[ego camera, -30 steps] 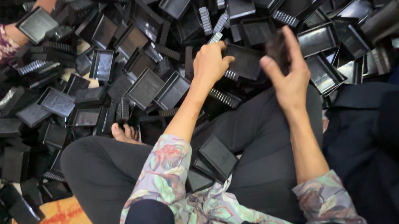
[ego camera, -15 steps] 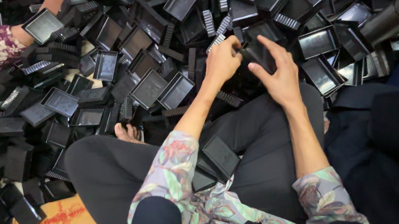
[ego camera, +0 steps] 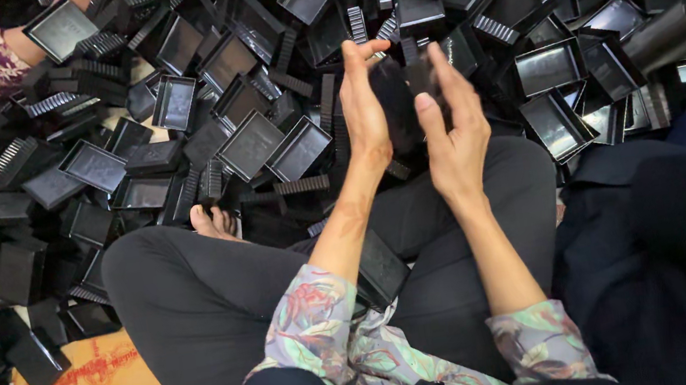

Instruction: The person sits on the floor and repeatedly picks up small black plastic trays from a large pile, inspects them by turning them over, and places them back into the pile. The task involves continuous handling of identical trays without a visible final destination or accumulation.

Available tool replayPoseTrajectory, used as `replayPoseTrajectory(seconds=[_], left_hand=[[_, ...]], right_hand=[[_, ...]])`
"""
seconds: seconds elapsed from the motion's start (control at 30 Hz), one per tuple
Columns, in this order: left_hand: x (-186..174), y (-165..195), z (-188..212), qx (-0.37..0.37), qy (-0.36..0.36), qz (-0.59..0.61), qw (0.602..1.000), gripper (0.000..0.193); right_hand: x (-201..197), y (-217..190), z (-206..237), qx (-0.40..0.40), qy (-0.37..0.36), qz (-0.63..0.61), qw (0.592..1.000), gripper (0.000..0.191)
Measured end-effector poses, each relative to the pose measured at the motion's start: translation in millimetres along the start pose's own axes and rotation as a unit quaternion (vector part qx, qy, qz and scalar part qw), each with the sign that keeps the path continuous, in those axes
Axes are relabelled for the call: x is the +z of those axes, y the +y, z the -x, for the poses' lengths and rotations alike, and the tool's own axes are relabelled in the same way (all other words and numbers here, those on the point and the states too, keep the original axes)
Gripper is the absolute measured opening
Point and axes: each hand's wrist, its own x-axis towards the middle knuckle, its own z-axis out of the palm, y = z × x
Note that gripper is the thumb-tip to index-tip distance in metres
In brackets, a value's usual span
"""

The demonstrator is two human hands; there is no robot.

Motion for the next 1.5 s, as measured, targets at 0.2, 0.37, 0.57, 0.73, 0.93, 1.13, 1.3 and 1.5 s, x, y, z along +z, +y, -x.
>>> replayPoseTrajectory(seconds=[0.2,0.37,0.57,0.73,0.93,1.13,1.3,1.5], left_hand=[[-9,-2,-1,-0.070,-0.037,0.059,0.995,0.074],[-5,-17,6,-0.088,-0.023,0.061,0.994,0.073],[-29,-15,-4,-0.132,0.039,0.103,0.985,0.069],[-56,27,10,-0.181,-0.037,0.229,0.956,0.057],[-61,45,44,0.014,-0.131,0.008,0.991,0.041],[-91,46,67,-0.048,-0.100,-0.228,0.967,0.029],[-170,81,113,-0.039,-0.183,-0.336,0.923,0.033],[-205,76,189,-0.229,-0.152,-0.438,0.856,0.064]], right_hand=[[11,-4,3,-0.008,-0.045,0.050,0.998,0.045],[15,11,7,0.001,-0.053,0.055,0.997,0.044],[11,7,13,-0.064,-0.188,-0.053,0.979,0.058],[0,-9,14,0.013,-0.090,-0.014,0.996,0.041],[-5,-1,15,0.073,-0.024,-0.117,0.990,0.031],[-14,14,25,0.128,-0.164,-0.244,0.947,0.029],[-44,6,52,0.216,-0.307,-0.246,0.894,0.034],[-36,-7,99,0.201,-0.443,0.123,0.865,0.041]])
